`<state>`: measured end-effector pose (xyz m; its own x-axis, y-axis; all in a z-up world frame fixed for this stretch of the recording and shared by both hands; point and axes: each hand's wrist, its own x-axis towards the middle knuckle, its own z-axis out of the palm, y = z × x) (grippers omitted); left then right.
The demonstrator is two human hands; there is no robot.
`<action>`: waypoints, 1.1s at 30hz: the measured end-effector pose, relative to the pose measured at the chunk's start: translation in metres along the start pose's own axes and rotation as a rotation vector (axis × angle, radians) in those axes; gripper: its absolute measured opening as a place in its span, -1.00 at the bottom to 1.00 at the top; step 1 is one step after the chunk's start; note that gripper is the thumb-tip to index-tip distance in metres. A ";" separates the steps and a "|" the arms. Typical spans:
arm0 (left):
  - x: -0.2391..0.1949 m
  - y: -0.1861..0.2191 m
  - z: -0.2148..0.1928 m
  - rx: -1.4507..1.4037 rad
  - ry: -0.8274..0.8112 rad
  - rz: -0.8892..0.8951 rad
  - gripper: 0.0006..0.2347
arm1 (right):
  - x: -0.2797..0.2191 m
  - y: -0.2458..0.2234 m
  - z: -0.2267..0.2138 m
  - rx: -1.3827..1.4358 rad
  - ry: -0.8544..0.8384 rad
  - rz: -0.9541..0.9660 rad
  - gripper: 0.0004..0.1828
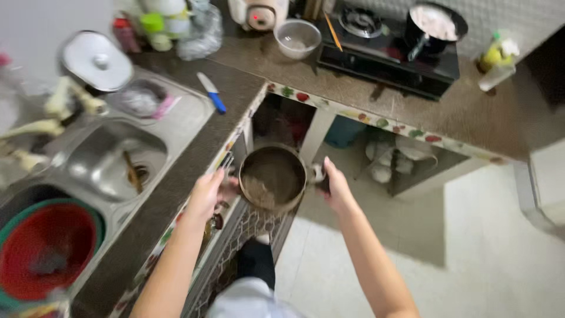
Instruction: The person stirs sliced meat in a frying pan on a gas stove using chopsticks. They place a pot on the adjacent burner and cover it with a lid. The person retrieves a bag of vegetables from the refrigerator and returns to continue stirring the meat.
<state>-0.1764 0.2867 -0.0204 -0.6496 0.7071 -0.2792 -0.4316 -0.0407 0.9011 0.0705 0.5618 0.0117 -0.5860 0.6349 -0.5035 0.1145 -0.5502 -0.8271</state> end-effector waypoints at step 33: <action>0.859 0.133 0.413 0.025 -0.203 -0.133 -0.67 | 0.618 -0.428 -0.164 1.046 0.134 -0.573 -0.79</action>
<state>-0.5329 1.1804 -0.0036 -0.4480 0.8325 -0.3259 -0.4880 0.0778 0.8694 -0.2093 1.2788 0.0134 -0.2436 0.9487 -0.2014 -0.8794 -0.3036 -0.3667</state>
